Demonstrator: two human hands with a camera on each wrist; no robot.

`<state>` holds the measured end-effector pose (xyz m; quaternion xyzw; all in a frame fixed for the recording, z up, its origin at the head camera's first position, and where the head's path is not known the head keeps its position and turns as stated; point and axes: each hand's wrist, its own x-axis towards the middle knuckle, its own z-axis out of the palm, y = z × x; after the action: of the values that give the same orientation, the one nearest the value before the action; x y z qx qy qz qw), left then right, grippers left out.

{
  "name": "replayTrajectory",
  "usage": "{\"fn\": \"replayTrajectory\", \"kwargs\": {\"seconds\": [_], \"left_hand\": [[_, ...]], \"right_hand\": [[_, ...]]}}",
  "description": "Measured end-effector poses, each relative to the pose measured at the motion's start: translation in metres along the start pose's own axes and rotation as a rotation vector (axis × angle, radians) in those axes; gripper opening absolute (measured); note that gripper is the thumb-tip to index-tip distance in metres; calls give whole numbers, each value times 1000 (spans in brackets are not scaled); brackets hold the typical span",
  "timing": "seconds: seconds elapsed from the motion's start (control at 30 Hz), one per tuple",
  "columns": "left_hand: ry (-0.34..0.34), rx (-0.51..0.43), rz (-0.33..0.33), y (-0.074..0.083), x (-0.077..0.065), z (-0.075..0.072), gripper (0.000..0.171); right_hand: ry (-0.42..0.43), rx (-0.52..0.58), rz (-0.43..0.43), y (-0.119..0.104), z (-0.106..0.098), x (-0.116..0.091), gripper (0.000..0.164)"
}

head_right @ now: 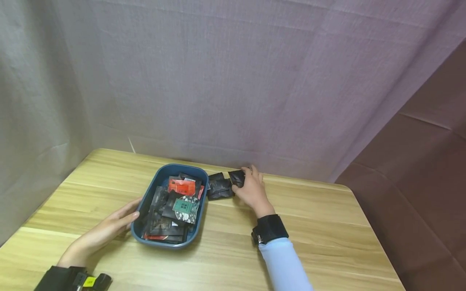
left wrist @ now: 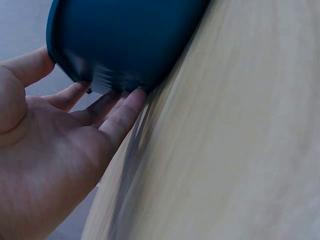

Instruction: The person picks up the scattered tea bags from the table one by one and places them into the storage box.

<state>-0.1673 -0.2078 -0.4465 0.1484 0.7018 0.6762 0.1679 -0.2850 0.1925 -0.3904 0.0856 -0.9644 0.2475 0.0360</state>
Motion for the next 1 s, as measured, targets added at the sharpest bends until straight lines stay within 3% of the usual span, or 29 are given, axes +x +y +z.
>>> {"fn": "replayTrajectory", "kwargs": {"seconds": [0.2, 0.4, 0.77, 1.0], "left_hand": [[-1, 6, -15, 1, 1, 1, 64], [-5, -3, -25, 2, 0, 1, 64], [-11, -2, -21, 2, 0, 0, 63], [-26, -10, 5, 1, 0, -2, 62]], "right_hand": [[38, 4, -134, -36, 2, -7, 73], [21, -68, -255, -75, 9, -14, 73], [-189, -257, -497, -136, 34, -28, 74], [-265, -312, -595, -161, 42, -35, 70]]}}
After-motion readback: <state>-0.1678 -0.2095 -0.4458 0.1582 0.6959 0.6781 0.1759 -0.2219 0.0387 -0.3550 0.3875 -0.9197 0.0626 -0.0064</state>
